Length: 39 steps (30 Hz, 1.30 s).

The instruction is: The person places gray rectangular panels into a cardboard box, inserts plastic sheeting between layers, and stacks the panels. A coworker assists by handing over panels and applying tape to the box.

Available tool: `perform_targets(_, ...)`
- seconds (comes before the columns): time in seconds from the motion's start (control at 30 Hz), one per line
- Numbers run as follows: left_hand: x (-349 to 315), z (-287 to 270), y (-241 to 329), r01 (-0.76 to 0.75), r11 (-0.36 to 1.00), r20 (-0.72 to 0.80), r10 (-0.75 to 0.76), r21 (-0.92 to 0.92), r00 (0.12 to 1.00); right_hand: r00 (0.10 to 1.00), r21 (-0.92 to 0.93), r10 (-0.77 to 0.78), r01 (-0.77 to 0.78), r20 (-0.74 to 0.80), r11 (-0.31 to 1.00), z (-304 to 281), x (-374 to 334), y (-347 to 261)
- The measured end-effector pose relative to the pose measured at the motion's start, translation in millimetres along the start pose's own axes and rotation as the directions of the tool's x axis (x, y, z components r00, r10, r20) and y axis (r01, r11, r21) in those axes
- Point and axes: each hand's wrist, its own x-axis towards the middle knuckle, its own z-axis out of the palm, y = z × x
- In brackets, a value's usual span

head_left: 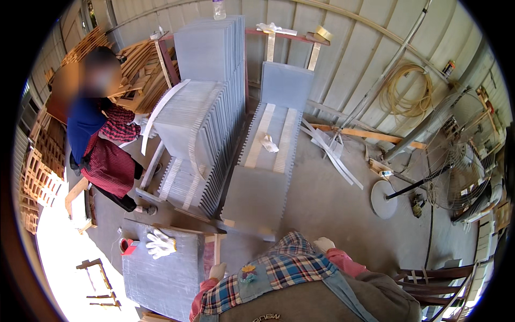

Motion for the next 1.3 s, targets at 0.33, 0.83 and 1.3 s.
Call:
perform_targets(0.33,45.4,-24.6,78.2,0.412,0.622,0.028,-0.531,-0.666,0.847,0.886,0.507,0.45,-0.337,-0.116,0.794,-158.2,170.9,51.8)
perform_targets(0.83,205.7,-112.1,398.8,0.445,0.607,0.127,-0.493,-0.659,0.86,0.635,-0.06,-0.091,0.071,-0.767,0.996,-580.3,581.9,49.7)
perform_targets(1.3,238.0,-174.5,426.5,0.574,0.073,0.335,-0.748,-0.816,0.572,0.552,-0.239,-0.195,-0.007,-0.811,0.971,-636.3,653.6,48.9)
